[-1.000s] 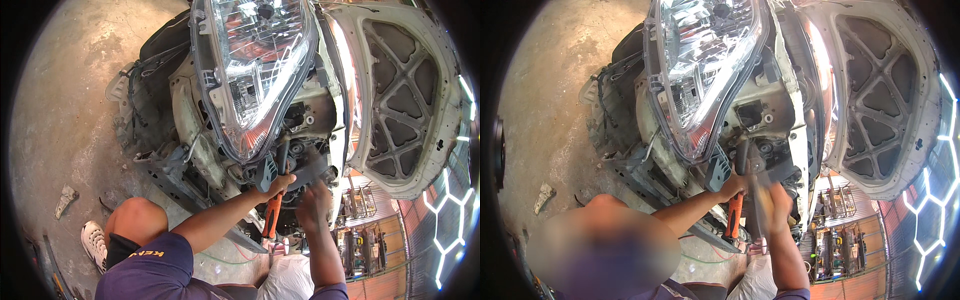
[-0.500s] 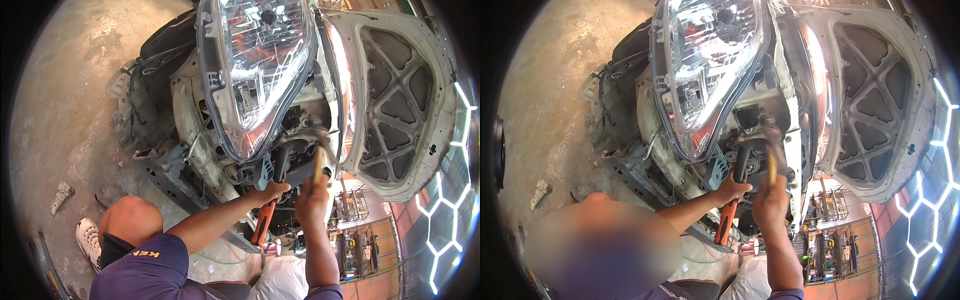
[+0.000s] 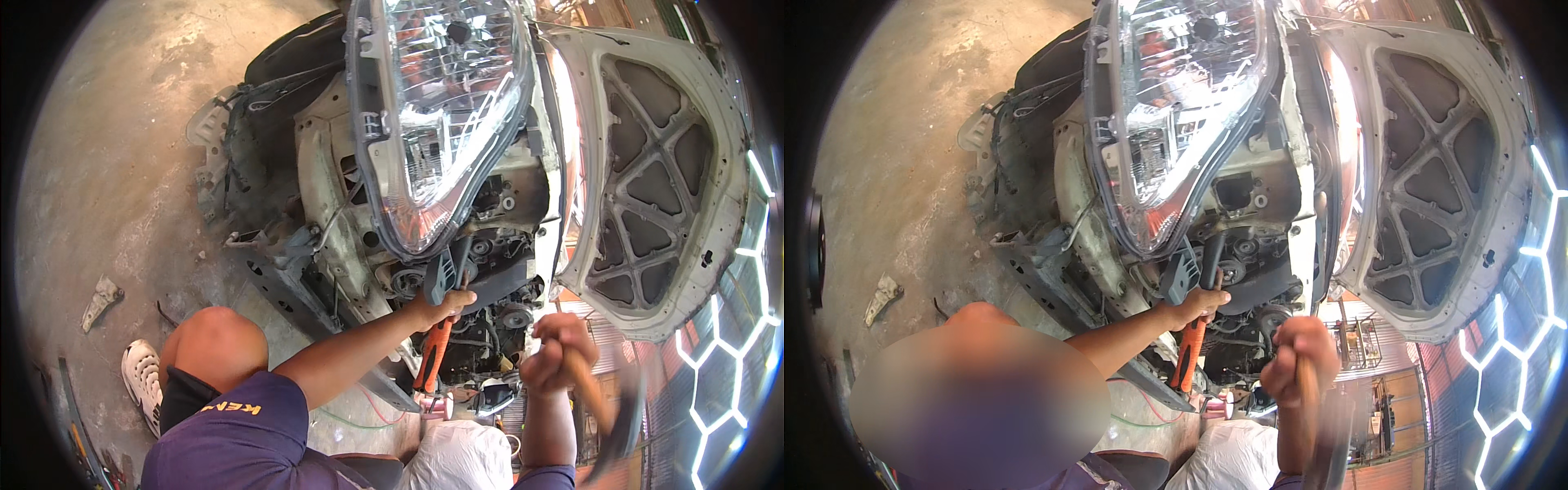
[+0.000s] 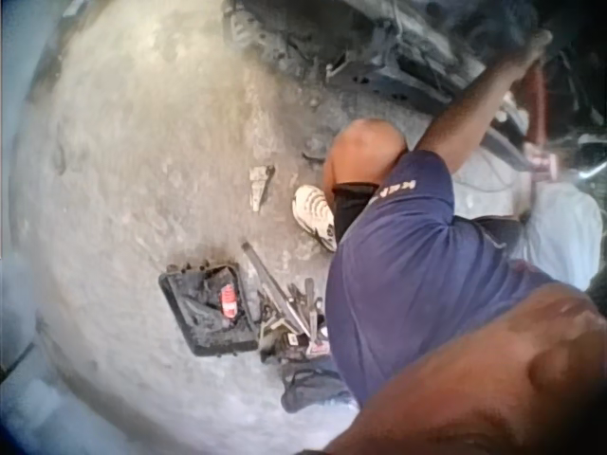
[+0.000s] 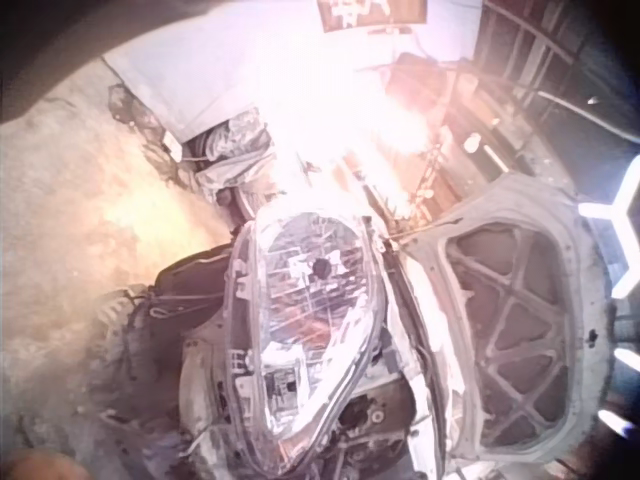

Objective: The person uses hammers to straighten a metal car bracket and then hammers the bracket back into place on the front frame of a vehicle.

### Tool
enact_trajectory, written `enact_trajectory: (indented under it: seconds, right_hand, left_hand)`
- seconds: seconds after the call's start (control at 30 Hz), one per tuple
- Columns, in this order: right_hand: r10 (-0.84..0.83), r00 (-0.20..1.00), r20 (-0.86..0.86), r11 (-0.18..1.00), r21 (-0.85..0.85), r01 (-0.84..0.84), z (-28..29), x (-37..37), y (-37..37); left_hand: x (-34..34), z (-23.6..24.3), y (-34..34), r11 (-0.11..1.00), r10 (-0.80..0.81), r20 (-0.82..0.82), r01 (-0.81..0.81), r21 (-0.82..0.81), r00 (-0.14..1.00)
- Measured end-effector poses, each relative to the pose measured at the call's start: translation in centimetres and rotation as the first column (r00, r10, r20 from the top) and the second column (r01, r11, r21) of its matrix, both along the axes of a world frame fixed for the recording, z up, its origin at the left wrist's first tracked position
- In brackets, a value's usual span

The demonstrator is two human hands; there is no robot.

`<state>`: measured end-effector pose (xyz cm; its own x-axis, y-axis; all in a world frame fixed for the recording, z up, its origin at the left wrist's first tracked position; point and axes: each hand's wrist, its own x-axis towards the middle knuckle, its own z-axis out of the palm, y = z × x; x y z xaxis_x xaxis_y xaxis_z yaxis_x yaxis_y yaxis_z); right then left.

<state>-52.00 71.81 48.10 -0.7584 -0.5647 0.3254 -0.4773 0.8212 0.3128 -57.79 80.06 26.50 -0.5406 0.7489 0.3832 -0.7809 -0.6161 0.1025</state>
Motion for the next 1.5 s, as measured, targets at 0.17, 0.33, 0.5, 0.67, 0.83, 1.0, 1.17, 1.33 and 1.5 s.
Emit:
enact_trajectory:
  seconds: [0.17, 0.33, 0.5, 0.67, 0.83, 1.0, 1.17, 1.33, 1.5]
  right_hand:
    - [-0.792, 0.602, -0.101, 0.543, 0.334, 0.771, -1.7, -1.8, 2.9]
    - [-0.137, 0.99, -0.029, 0.972, -0.195, 0.129, 0.7, 0.1, 0.5]
    - [-0.722, 0.69, -0.058, 0.57, 0.516, 0.64, 0.4, -1.6, 4.3]
    - [-0.196, 0.978, 0.073, 0.98, 0.043, 0.194, 1.6, -0.3, 1.8]
    - [-0.685, 0.712, 0.152, 0.718, 0.302, 0.627, 1.0, -1.3, 5.6]
    - [-0.445, 0.892, -0.078, 0.841, 0.307, 0.446, 2.4, 0.8, 3.4]
    - [-0.316, 0.948, 0.038, 0.931, 0.206, 0.302, 0.4, -0.4, 4.6]
    - [-0.459, 0.881, -0.113, 0.878, 0.093, 0.469, 1.0, -1.7, 1.3]
    - [-0.462, 0.871, 0.164, 0.887, 0.076, 0.456, 2.1, -1.7, 4.2]
  left_hand:
    - [-0.4, -0.8, 0.3, 0.997, -0.033, -0.043, 0.03, -0.078, 0.999]
    - [-0.1, -0.1, -0.2, 0.998, -0.031, -0.004, 0.032, 0.055, 0.999]
    - [-0.8, -1.2, 2.4, 0.992, -0.087, -0.105, 0.077, -0.098, 0.991]
    - [-0.5, -0.5, -1.0, 0.996, 0.055, 0.02, -0.056, 0.066, 0.998]
    - [-0.9, -0.3, -0.1, 1.0, -0.023, -0.041, 0.023, -0.001, 0.999]
    - [0.2, -1.1, 0.0, 0.99, -0.037, 0.002, 0.036, 0.136, 0.999]
    - [-1.0, 0.6, -0.6, 0.999, -0.023, -0.095, 0.026, 0.034, 0.995]
    - [-1.4, -0.6, -1.3, 0.993, 0.04, 0.009, -0.04, 0.109, 0.999]
    - [-2.4, 0.5, -2.1, 0.993, 0.043, 0.018, -0.045, 0.105, 0.999]
